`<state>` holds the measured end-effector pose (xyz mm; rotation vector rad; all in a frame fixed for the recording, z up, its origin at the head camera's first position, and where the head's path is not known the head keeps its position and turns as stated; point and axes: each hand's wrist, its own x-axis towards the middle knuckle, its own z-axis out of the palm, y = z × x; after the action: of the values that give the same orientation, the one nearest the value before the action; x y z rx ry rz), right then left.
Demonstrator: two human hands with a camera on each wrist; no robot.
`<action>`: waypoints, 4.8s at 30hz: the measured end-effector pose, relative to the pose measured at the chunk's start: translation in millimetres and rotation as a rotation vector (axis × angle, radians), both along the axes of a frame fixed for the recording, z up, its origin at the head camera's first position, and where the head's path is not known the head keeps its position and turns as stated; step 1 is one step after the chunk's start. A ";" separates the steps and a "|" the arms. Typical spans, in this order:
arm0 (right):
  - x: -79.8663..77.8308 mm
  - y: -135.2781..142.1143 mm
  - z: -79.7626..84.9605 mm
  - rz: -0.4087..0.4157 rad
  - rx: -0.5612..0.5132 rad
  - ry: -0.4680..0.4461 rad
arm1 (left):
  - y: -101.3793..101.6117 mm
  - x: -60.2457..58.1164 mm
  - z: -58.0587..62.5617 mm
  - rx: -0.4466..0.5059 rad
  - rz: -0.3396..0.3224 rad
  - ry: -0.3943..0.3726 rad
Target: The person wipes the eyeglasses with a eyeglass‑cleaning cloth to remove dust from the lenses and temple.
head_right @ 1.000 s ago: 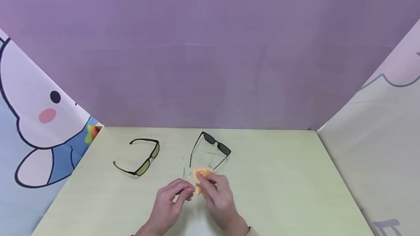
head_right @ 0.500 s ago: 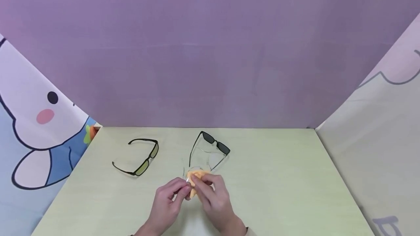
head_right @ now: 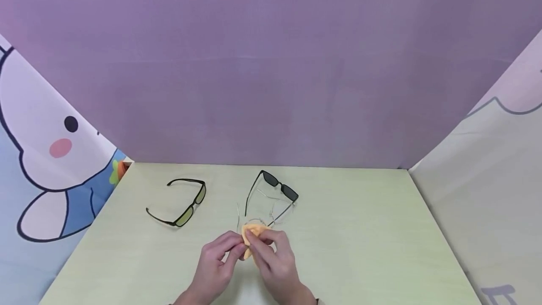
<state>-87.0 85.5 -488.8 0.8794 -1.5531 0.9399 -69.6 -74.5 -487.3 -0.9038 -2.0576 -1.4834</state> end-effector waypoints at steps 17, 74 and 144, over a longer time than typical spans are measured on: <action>-6.9 -1.2 2.5 -0.009 -0.092 -0.029 | -3.4 1.3 0.9 -0.023 0.040 0.089; -21.3 39.4 -30.2 -0.038 -0.215 -0.302 | -4.6 2.2 -12.9 0.101 0.032 0.096; -4.6 19.5 -23.5 -0.065 -0.129 -0.247 | -4.6 2.4 -7.4 0.122 0.019 0.104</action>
<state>-91.5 105.0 -512.3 0.6366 -1.6972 1.1207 -67.2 -79.2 -494.7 -0.8915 -1.8748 -1.5022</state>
